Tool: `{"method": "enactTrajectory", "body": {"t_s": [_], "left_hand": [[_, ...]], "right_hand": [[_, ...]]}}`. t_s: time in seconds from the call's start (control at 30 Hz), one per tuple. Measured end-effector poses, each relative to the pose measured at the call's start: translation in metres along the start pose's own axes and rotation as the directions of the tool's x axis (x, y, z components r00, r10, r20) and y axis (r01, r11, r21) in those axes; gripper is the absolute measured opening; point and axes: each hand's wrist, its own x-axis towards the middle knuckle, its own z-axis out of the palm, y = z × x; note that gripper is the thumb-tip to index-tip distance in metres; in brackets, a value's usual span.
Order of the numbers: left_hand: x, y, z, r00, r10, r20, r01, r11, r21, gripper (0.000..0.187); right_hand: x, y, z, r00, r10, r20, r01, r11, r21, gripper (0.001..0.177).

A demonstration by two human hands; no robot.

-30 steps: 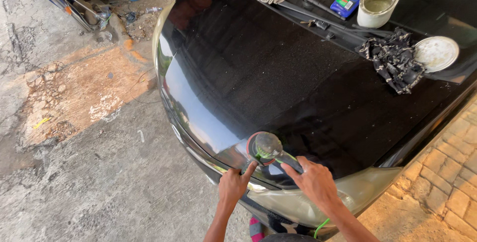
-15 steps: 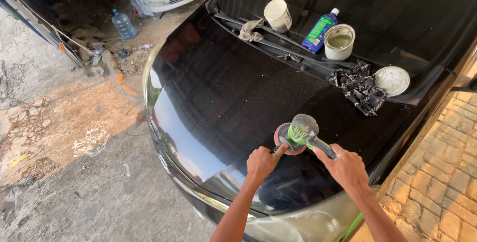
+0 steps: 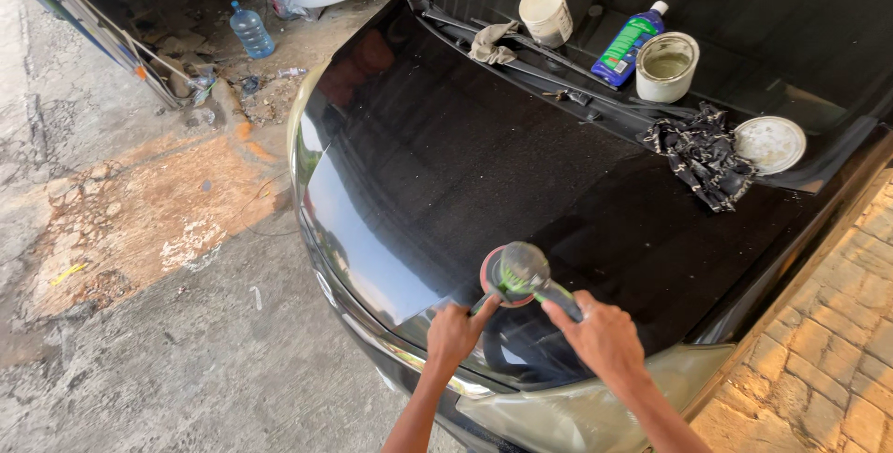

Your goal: The person applies a substance from a can onto a car hood by hand and then uses a power buffer to polish the surface, moving the buffer across the hood.

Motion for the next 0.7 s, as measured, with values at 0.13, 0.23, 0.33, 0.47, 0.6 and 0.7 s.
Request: {"method": "enactTrajectory", "body": {"t_s": [0.13,0.23,0.33,0.47,0.6,0.7], "left_hand": [[-0.028,-0.06,-0.008,0.997,-0.011,-0.074,0.006,0.998,-0.067,0.077],[-0.049,-0.097,-0.017,0.986,-0.167,0.005,0.167,0.986,-0.003,0.087],[-0.064,-0.12,-0.024,0.954,-0.296,0.049,0.299,0.95,-0.092,0.08],[-0.078,-0.129,-0.025,0.921,-0.388,0.035,0.39,0.917,-0.09,0.085],[-0.081,-0.111,-0.015,0.933,-0.356,0.054,0.36,0.926,-0.116,0.083],[-0.075,-0.083,-0.005,0.967,-0.256,-0.005,0.255,0.964,-0.068,0.085]], "right_hand": [[-0.027,-0.035,0.024,0.995,-0.064,0.082,0.06,0.997,0.051,0.056],[-0.042,-0.057,0.041,0.983,-0.147,0.111,0.138,0.987,0.088,0.055],[-0.053,-0.074,0.056,0.969,-0.213,0.122,0.196,0.97,0.142,0.053],[-0.059,-0.076,0.064,0.953,-0.222,0.206,0.183,0.964,0.192,0.056],[-0.056,-0.058,0.053,0.963,-0.198,0.184,0.173,0.975,0.142,0.055],[-0.05,-0.036,0.037,0.979,-0.153,0.138,0.136,0.982,0.128,0.055]]}}
